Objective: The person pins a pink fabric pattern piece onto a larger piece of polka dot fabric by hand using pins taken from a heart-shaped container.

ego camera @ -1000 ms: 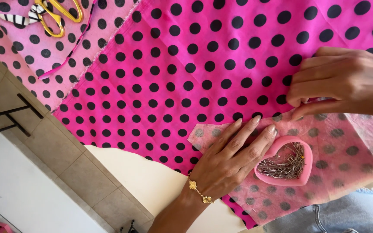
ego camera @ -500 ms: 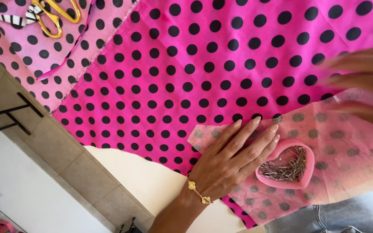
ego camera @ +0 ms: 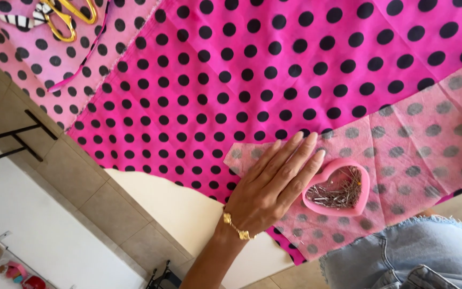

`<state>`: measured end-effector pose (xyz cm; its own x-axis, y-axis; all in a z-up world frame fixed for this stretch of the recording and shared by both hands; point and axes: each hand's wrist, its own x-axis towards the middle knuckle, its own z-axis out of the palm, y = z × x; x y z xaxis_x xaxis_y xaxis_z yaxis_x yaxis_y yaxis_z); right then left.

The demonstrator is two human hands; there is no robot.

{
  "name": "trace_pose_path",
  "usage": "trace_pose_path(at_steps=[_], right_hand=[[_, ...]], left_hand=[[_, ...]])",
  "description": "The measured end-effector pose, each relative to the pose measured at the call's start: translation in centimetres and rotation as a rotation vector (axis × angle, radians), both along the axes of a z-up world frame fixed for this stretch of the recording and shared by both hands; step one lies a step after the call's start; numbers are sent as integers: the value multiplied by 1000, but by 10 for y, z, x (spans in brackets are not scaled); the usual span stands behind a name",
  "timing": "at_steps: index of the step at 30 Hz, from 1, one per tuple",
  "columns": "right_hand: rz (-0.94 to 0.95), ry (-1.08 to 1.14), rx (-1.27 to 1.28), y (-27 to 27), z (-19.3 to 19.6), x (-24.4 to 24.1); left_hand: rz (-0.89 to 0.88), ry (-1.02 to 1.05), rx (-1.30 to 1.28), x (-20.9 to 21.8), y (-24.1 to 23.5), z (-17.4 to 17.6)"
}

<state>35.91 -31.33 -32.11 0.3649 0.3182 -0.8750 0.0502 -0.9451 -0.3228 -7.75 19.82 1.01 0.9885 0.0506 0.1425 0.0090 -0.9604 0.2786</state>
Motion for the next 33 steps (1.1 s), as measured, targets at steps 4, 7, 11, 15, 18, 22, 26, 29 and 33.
trace_pose_path(at_steps=[4, 7, 11, 15, 18, 22, 26, 29, 33], right_hand=[[28, 92, -180, 41, 7, -61], [470, -212, 437, 288, 211, -152], [963, -498, 1114, 327, 348, -201], [925, -462, 1086, 323, 335, -209], [880, -491, 1093, 322, 335, -211], [743, -435, 1087, 323, 346, -214], [405, -210, 901, 323, 362, -212], [222, -279, 748, 318, 376, -194], [68, -326, 728, 284, 325, -124]], left_hand=[[169, -111, -102, -25, -46, 19], [251, -166, -198, -43, -94, 34], [353, -149, -404, -60, -155, 37], [521, -377, -391, -44, -173, 36], [559, -398, -461, -47, -179, 31], [572, -374, -539, -49, -170, 39], [596, -443, -454, -45, -158, 46], [627, -470, -418, -40, -157, 49], [621, -551, -418, -19, -164, 47]])
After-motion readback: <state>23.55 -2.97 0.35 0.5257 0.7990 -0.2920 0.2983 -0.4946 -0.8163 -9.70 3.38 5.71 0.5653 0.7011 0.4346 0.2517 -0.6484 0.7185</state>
